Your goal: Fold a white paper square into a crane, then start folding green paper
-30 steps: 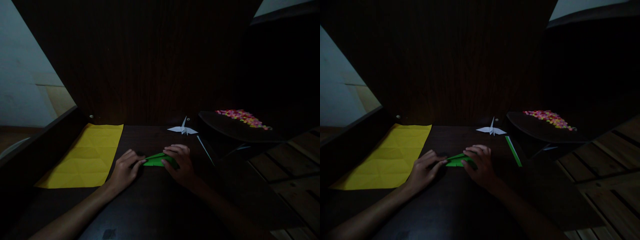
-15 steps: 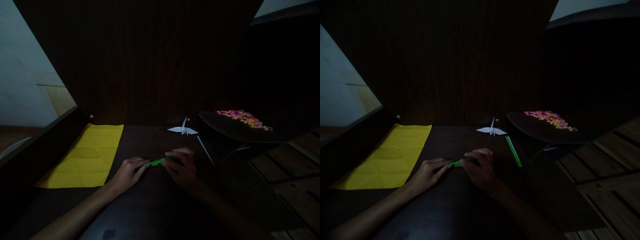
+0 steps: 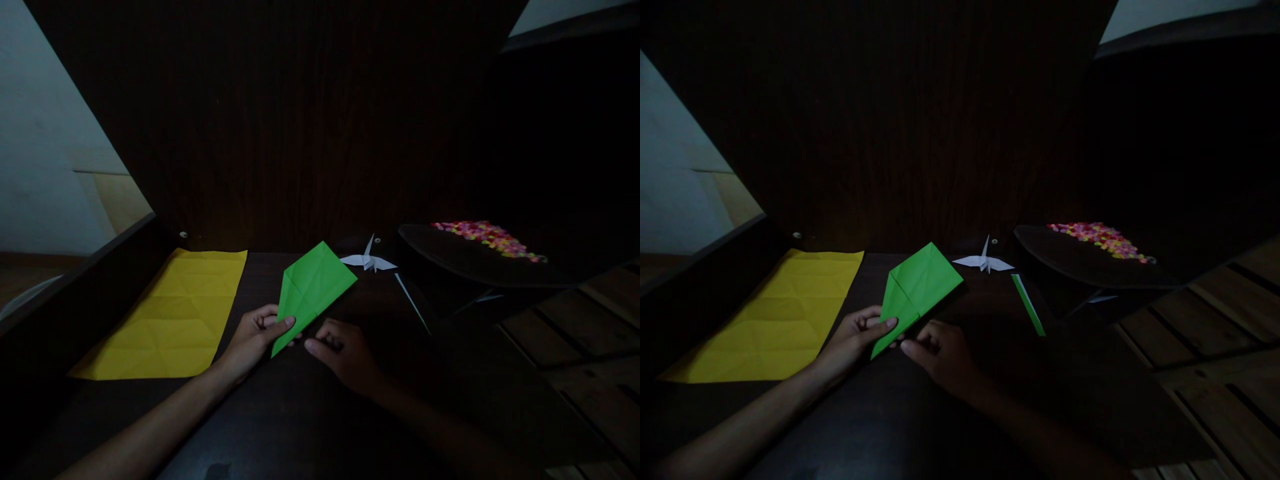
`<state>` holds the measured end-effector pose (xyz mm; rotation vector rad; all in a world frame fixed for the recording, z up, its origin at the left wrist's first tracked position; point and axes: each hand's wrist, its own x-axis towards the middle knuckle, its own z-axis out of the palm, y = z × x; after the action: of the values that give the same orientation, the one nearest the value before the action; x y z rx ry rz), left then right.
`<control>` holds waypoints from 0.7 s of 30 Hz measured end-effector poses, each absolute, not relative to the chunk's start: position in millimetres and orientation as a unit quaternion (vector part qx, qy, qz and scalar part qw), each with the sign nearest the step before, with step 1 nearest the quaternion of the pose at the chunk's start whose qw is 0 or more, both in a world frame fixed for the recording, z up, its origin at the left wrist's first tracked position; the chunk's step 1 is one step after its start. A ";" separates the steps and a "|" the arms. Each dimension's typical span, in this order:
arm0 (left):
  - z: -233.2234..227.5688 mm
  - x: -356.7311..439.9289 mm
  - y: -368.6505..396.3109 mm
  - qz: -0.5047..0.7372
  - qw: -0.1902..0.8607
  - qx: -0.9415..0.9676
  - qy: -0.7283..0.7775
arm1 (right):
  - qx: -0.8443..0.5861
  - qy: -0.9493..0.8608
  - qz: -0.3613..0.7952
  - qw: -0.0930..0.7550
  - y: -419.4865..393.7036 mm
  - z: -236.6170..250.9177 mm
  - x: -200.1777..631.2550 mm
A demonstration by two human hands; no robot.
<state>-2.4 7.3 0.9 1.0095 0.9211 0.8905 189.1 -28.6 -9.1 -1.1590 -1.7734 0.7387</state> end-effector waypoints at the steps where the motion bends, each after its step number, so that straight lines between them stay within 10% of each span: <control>1: 0.6 -1.5 5.8 0.396 0.692 0.447 0.406 | -0.484 -0.675 0.354 0.430 -26.6 -10.0 188.9; 21: -0.5 3.7 -3.8 0.342 0.672 0.538 0.376 | -0.466 -0.546 0.549 0.428 -13.6 -11.4 198.0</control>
<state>3.7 -3.8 -0.5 1.2121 0.8478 0.7711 198.0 -13.6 -11.4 -1.1646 -1.3634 1.3717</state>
